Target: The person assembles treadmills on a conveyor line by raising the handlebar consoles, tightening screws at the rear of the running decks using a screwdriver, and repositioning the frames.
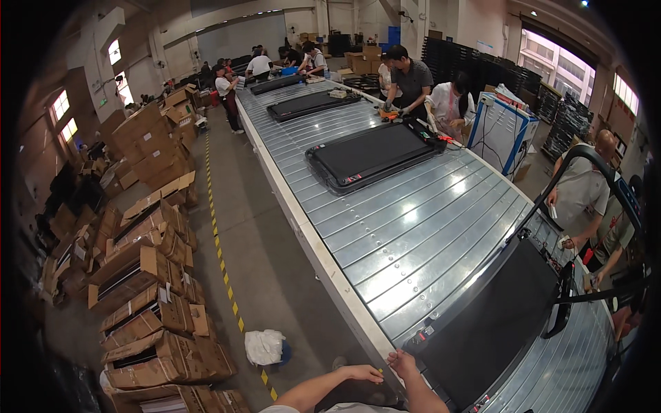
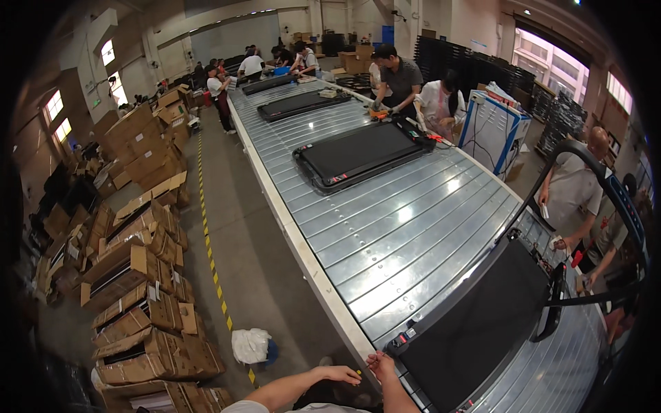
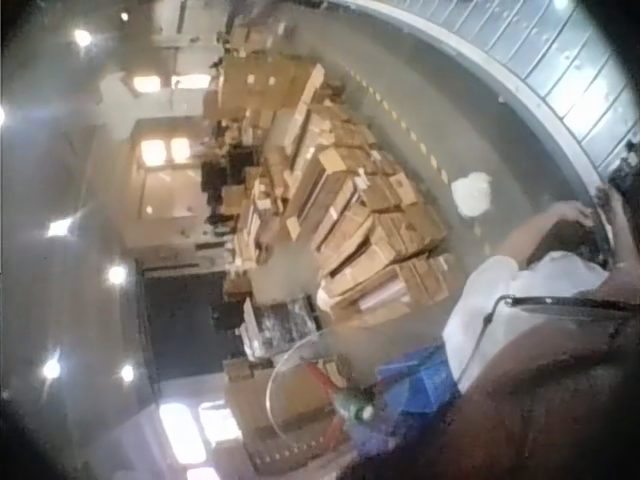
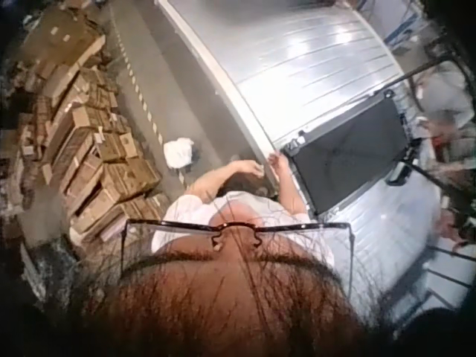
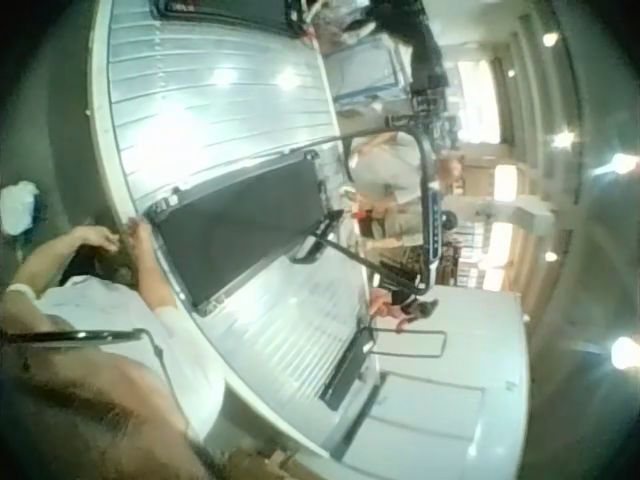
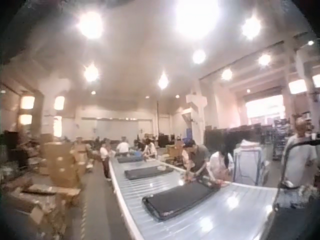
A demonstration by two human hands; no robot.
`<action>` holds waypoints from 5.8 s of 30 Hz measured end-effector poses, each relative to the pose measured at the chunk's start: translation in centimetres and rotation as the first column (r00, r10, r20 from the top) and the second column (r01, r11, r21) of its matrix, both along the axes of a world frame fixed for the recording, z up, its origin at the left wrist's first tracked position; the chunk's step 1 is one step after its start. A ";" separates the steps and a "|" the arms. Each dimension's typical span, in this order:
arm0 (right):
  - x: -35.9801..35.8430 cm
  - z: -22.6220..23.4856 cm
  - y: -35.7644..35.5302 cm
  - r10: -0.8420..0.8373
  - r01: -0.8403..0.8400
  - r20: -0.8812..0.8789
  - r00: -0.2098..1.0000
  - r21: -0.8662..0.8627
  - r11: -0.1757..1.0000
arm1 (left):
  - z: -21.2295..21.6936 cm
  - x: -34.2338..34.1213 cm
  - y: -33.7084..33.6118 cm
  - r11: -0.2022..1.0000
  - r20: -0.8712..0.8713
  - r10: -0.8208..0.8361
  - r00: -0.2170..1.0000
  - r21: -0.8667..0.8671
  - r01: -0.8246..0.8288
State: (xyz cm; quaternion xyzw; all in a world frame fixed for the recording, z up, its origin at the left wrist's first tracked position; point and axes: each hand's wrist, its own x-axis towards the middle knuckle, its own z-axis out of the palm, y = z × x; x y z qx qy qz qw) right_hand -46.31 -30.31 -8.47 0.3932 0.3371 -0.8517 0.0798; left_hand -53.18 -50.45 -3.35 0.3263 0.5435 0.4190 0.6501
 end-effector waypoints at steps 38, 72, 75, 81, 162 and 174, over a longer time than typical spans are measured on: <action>5.7 -0.8 0.6 0.076 -0.078 0.073 0.994 0.017 0.997 | -0.5 8.3 0.8 0.954 -0.884 -0.281 0.374 -0.300 0.007; 69.8 -2.6 29.0 -0.214 0.212 0.057 0.975 0.047 0.976 | -3.4 69.9 30.7 0.782 0.488 0.621 0.614 -0.442 -0.440; 69.6 -3.2 28.6 -0.254 0.248 0.058 0.966 0.091 0.964 | -3.9 69.7 31.0 0.826 0.139 0.554 0.821 -0.216 -0.521; 68.3 -4.0 29.0 -0.215 0.209 0.041 0.976 0.122 0.970 | -5.5 68.4 31.5 0.874 0.458 0.486 0.744 -0.233 -0.427; 0.7 17.4 -6.8 0.952 -0.899 -0.305 -0.021 0.423 0.116 | 15.0 11.7 -2.7 -0.482 0.502 0.623 -0.600 -0.357 -0.800; -22.6 20.3 -29.1 0.973 -0.670 -0.180 0.147 0.705 0.232 | 14.5 -16.1 -26.6 -0.369 0.741 0.564 -0.364 -0.168 -0.914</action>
